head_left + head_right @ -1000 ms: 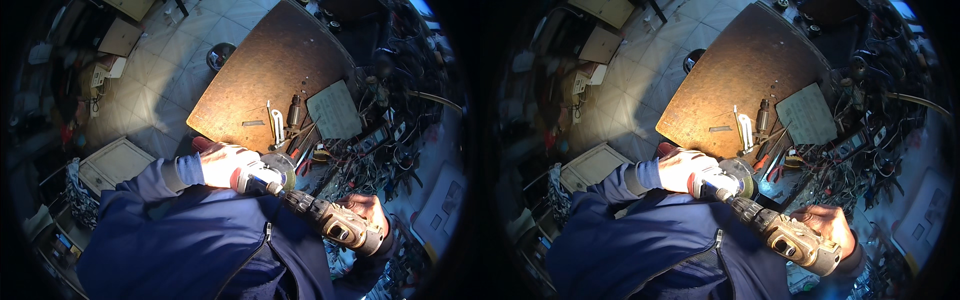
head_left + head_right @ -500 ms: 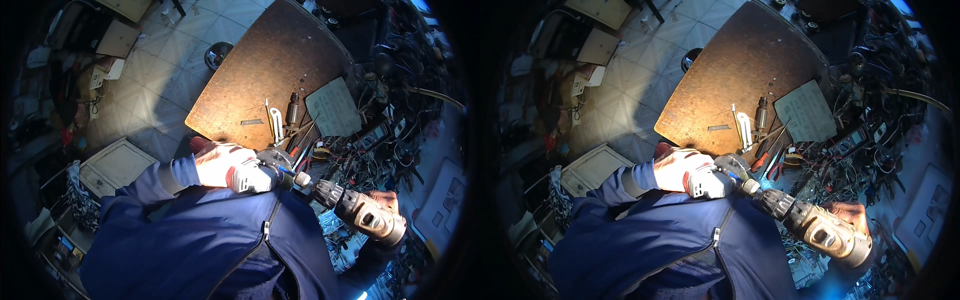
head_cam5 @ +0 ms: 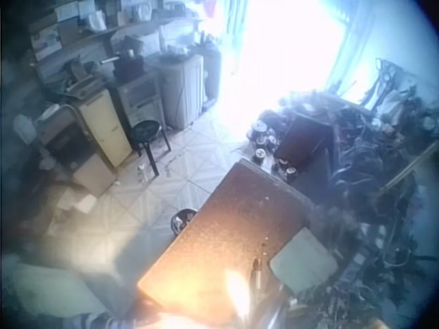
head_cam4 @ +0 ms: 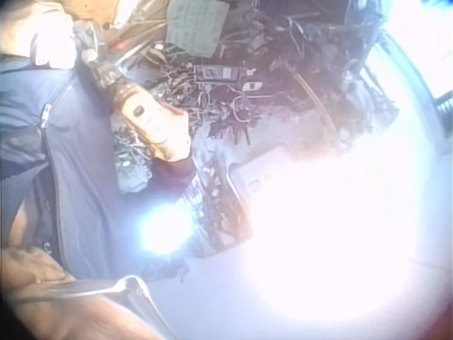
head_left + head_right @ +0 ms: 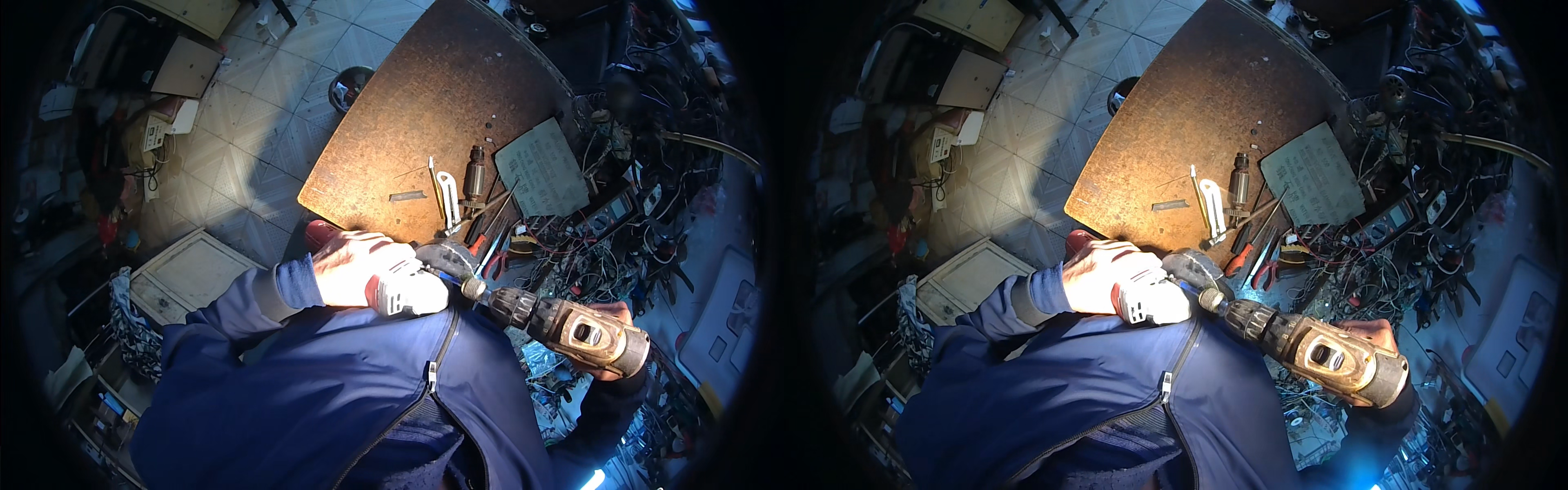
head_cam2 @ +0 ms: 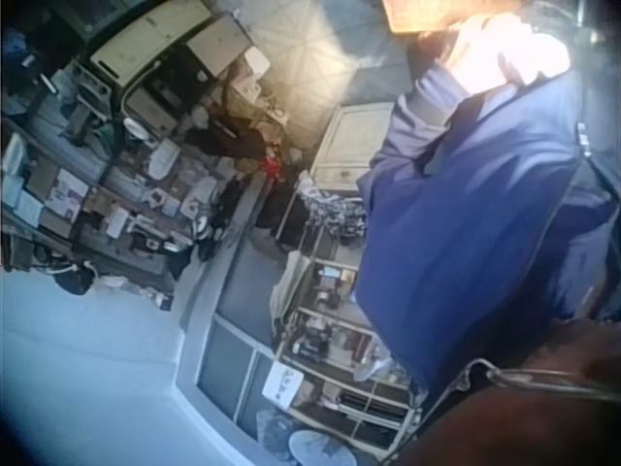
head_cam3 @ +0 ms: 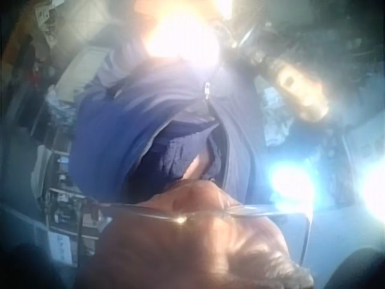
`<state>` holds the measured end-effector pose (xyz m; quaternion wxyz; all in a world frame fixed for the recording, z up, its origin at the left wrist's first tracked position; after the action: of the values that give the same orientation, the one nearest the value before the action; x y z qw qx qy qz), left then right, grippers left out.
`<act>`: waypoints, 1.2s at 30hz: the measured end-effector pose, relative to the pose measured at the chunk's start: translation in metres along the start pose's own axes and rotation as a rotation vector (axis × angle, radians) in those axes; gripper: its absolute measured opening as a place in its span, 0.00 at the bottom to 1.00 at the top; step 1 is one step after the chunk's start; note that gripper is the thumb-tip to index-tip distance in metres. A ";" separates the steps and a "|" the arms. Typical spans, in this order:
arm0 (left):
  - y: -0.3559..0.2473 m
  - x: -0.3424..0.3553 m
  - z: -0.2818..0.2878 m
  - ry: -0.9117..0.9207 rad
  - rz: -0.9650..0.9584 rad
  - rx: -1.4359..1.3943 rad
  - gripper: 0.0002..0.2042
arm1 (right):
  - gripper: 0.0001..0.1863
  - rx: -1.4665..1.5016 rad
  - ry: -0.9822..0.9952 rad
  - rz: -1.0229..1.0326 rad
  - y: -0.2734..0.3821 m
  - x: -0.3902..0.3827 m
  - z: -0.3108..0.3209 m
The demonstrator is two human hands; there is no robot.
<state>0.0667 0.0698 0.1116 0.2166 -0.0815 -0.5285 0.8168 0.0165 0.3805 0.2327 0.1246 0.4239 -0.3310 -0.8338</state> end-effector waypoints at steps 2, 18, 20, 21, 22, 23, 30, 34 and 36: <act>0.000 0.001 -0.003 0.035 0.003 0.013 0.18 | 0.28 -0.067 -0.035 0.024 0.026 0.013 0.002; -0.001 0.003 -0.003 0.066 0.030 0.050 0.19 | 0.16 0.143 -0.081 0.104 0.036 0.023 0.006; 0.003 0.000 -0.005 0.063 0.031 0.035 0.19 | 0.17 0.341 -0.071 -0.211 0.016 0.019 0.005; 0.003 0.000 -0.005 0.064 0.028 0.037 0.20 | 0.18 0.401 -0.070 -0.305 0.009 0.016 0.003; 0.002 0.000 -0.005 0.064 0.024 0.040 0.20 | 0.19 0.461 -0.075 -0.399 0.002 0.012 0.001; 0.002 0.000 -0.004 0.064 0.021 0.043 0.21 | 0.20 0.450 -0.092 -0.369 0.003 0.011 0.002; 0.005 0.001 -0.007 0.089 0.055 0.030 0.21 | 0.24 0.458 -0.102 -0.365 -0.029 0.009 -0.002; 0.005 0.000 -0.007 0.093 0.055 0.026 0.21 | 0.23 0.407 -0.112 -0.077 0.001 0.016 0.002; 0.003 0.001 -0.006 0.099 0.049 0.043 0.21 | 0.21 0.355 -0.114 -0.113 0.009 0.016 0.005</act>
<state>0.0668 0.0741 0.1068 0.2242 -0.1299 -0.4973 0.8280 0.0021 0.3674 0.2306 -0.0180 0.4090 -0.4552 -0.7907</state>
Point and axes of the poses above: each hand's wrist, its own x-axis towards the middle knuckle, its own z-axis out of the back of the hand, y = z × x, the point moved 9 cm from there along x, towards the middle knuckle, and after that the axes turned 6 degrees about -y, right-handed, at the moved point
